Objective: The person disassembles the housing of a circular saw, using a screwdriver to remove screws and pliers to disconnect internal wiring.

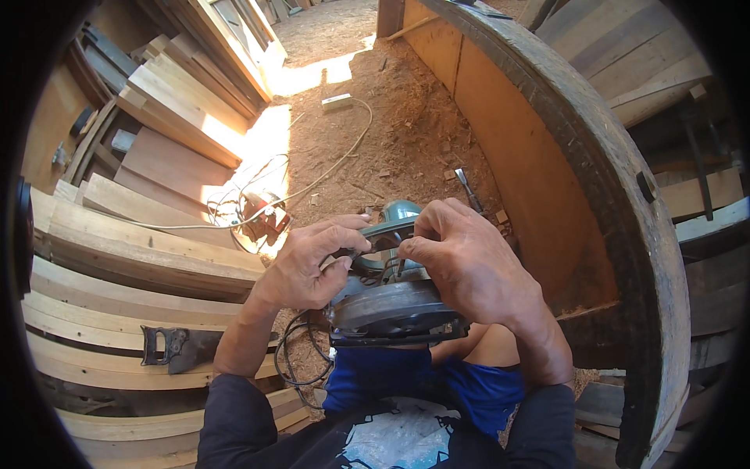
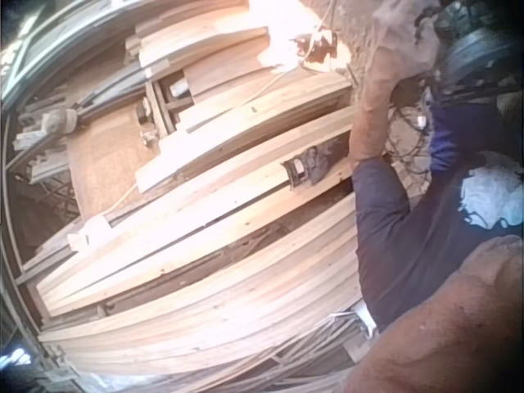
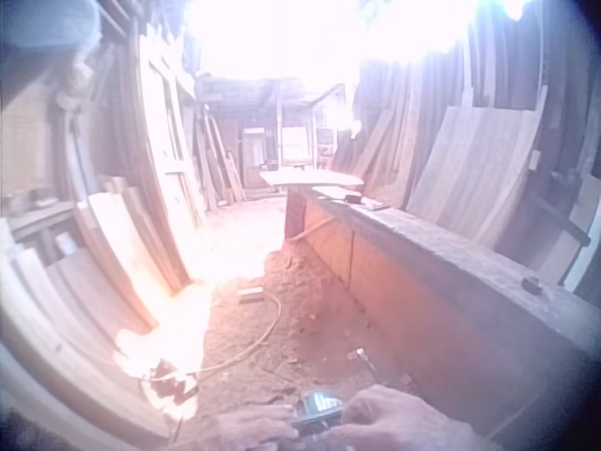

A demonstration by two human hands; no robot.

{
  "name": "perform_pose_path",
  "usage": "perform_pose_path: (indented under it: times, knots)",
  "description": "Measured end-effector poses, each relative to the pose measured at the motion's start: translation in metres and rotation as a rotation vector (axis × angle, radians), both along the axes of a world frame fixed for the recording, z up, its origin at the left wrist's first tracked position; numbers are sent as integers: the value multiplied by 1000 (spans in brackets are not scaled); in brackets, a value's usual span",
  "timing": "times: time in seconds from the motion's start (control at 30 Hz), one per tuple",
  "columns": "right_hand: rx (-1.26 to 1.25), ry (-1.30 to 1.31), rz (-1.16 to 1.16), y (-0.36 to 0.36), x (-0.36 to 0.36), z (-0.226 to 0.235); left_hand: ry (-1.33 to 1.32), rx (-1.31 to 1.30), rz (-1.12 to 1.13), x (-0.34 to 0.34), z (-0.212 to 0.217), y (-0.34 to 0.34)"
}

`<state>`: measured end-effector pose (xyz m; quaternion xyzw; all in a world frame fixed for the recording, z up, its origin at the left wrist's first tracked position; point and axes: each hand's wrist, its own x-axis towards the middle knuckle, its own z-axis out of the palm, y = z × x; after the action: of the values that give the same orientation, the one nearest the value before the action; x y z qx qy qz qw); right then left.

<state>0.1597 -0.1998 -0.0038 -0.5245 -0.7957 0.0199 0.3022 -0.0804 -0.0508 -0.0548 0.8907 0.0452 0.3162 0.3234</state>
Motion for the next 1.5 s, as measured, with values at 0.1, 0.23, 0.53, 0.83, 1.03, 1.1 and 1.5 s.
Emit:
perform_pose_path:
  times: [0.1, 0.23, 0.53, 0.83, 1.03, 1.1, 1.5]
  knots:
    - [-87, 0, -27, -4, -1, 5, 21, -4, 8, 2, 0, -1]
    - [-84, -29, -53, -9, 0, 7, 28, -22, 3, 6, 1, -1]
    - [-184, -29, -157, -28, 0, 9, 17, -55, 14, 8, 6, -8]
    - [-388, 203, -366, -14, -11, 11, 54, -86, 61, 8, 5, -10]
    - [-347, 25, -418, -8, -11, 19, 158, -37, 92, 12, 27, -14]
    - [-392, -6, -405, -4, -10, 21, 252, -47, 113, 14, 41, -19]
    - [-318, -100, -507, -1, -1, 11, 403, 27, 305, 28, 40, -12]
